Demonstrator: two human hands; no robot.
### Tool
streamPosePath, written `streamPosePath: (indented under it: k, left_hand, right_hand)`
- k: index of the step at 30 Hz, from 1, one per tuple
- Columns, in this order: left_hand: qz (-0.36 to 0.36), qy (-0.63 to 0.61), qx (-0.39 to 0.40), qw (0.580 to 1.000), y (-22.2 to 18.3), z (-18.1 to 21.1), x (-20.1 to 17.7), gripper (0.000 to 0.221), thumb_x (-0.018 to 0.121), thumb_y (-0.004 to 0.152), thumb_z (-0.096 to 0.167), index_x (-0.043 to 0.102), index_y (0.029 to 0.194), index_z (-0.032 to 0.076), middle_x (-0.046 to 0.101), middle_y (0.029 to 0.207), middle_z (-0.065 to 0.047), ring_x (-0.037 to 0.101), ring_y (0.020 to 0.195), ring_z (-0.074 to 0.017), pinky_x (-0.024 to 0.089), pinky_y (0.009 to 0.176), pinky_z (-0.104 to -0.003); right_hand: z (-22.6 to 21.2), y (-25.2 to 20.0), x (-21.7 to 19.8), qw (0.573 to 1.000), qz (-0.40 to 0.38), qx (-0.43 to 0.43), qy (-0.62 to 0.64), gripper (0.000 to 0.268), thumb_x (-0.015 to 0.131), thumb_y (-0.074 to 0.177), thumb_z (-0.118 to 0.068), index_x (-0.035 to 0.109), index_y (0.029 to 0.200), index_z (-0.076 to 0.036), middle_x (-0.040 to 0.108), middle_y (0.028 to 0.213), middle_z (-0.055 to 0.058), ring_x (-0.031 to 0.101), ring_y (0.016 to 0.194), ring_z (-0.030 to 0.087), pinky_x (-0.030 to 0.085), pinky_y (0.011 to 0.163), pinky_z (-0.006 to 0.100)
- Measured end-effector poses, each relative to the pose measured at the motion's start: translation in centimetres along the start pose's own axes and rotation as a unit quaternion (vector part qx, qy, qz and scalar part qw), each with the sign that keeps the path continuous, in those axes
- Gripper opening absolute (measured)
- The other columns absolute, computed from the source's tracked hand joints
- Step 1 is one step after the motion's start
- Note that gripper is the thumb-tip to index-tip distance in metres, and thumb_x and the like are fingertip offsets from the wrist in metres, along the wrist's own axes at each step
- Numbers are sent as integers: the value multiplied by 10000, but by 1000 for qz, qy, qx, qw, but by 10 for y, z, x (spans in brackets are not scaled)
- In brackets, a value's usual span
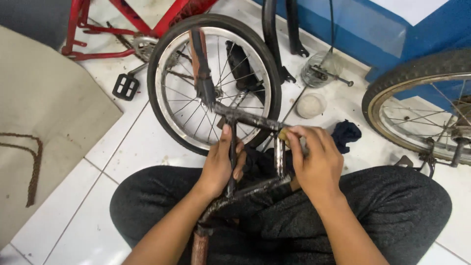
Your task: Cleaning bicycle handlebars and grips using a cloth to wipe away dirt and grease.
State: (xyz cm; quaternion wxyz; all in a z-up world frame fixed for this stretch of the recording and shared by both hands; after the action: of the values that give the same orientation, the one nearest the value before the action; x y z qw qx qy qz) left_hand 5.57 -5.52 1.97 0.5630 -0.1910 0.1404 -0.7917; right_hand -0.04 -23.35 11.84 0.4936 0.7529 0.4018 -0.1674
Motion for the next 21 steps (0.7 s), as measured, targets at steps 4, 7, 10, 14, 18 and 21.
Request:
streamPosePath:
  k: [4,7,10,14,18,21]
  left_hand:
    - [-14,-62,-48,997,-6,-37,-2,685,193,1056,672,460,814,90,455,408,-127,369,303,-199,380,304,-308]
    - [-13,-110,-57,992,1,-42,-8,703,182,1050,686,458,815,83,441,407,-117,364,291,-204,368,293,-298]
    - [-28,-141,-64,988,13,-67,-20,865,-63,942,772,467,837,97,453,422,-109,405,310,-206,386,315,-284]
    - [-127,-181,-39,975,23,-71,-5,998,-102,837,874,493,888,74,511,446,-159,495,342,-260,429,320,-334]
    - [-107,-68,-38,991,16,-75,5,1170,-289,750,831,532,991,34,529,444,-148,491,328,-240,437,337,-295]
    - [-125,9,-42,991,-15,-8,24,1255,-71,569,905,549,1136,-27,570,793,-74,454,495,-103,377,483,-260]
  right_hand:
    - [23,-6,11,997,-30,59,47,125,783,996,-136,747,1037,-24,696,833,79,671,725,273,553,681,376]
    - [5,0,22,994,-103,17,24,154,759,976,-268,758,1029,-123,712,852,6,702,796,241,563,770,362]
    - [-20,-8,31,964,-248,-25,96,114,715,934,-192,782,940,-100,756,843,90,730,858,323,486,979,518]
    - [-18,-19,41,953,-256,-39,154,85,710,919,-185,760,922,-116,787,880,48,737,869,268,327,1083,531]
    - [-21,8,25,975,-74,39,204,113,824,888,-120,787,994,-108,768,877,-19,680,658,191,528,762,324]
    - [-48,22,29,993,-52,-47,91,103,798,940,-196,781,1037,-168,718,878,-60,656,693,147,500,686,304]
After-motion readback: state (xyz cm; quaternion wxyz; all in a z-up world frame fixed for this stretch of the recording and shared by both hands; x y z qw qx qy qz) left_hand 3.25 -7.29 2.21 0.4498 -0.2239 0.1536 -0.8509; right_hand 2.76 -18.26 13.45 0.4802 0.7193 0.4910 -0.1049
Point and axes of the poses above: each hand's wrist, its own y-axis towards the middle knuckle, its own x-axis out of the palm, z = x × y, the point moved 9 cm from there along y, towards the middle knuckle
